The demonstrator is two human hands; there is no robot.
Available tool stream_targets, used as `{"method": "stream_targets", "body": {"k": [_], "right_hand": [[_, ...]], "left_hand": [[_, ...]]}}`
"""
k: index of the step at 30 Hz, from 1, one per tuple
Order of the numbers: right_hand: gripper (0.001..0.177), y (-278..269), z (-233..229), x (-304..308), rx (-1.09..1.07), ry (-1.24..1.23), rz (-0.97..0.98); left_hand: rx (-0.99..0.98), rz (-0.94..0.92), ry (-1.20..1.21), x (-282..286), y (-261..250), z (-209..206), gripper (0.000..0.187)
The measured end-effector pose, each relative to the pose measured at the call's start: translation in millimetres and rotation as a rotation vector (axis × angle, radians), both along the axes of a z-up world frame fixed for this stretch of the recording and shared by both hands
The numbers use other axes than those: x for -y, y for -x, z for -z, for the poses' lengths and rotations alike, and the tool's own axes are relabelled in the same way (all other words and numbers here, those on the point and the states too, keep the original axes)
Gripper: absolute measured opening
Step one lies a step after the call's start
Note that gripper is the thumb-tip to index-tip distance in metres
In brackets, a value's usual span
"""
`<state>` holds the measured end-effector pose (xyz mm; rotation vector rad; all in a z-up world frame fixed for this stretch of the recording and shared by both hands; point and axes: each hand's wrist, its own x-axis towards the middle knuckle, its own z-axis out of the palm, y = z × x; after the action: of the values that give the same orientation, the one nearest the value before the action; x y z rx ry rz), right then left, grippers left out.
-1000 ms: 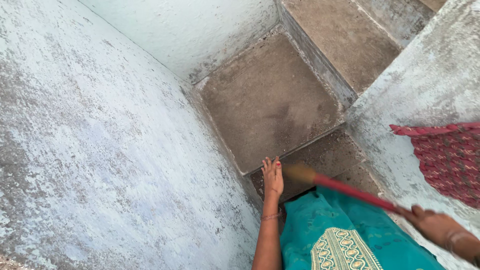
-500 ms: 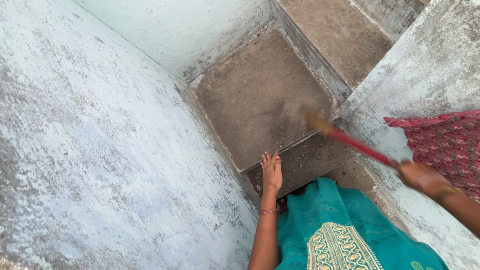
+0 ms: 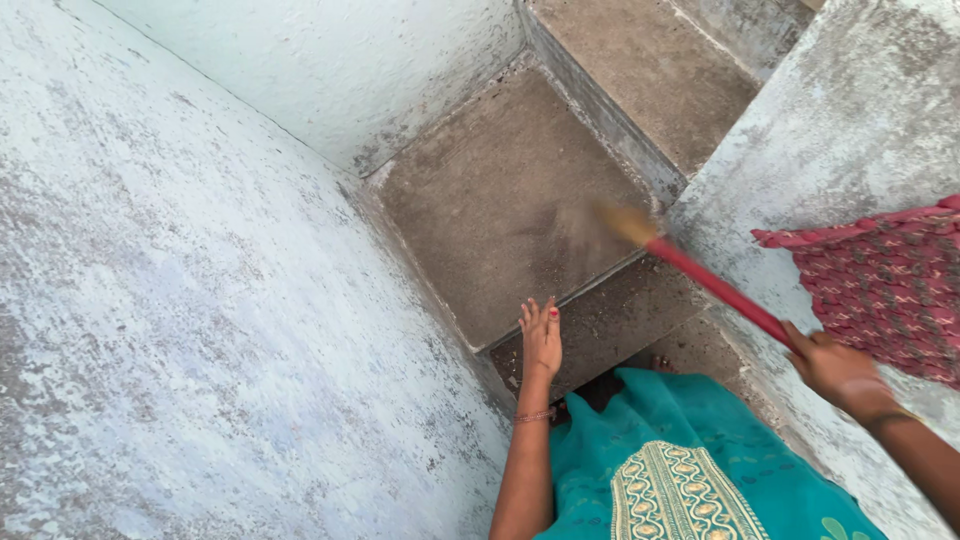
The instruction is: The person sweeps debris from concrete stairs using a small handheld brush by hand, moving down the steps while clearing each surface.
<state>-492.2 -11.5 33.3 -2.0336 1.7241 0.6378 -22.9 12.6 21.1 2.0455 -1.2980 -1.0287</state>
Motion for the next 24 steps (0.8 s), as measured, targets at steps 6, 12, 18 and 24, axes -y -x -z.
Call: {"method": "stream_targets", "body": {"k": [6, 12, 18, 24], "right_hand": [[0.048, -26, 17, 5, 0.054, -0.12, 0.117], [0.056, 2, -17, -52, -0.031, -0.159, 0.041], [0.056, -36, 19, -51, 0.074, -0.018, 0.148], [0.06, -14, 4, -71, 0.123, -0.089, 0.179]], "left_hand": [[0.0, 0.011, -0.013, -1, 3, 8, 0.083], [-0.022, 0.009, -0.039, -1, 2, 10, 0.088], [-0.019, 0.05, -0.049, 3, 9, 9, 0.094], [-0.037, 0.054, -0.077, 0, 10, -1, 0.094]]}}
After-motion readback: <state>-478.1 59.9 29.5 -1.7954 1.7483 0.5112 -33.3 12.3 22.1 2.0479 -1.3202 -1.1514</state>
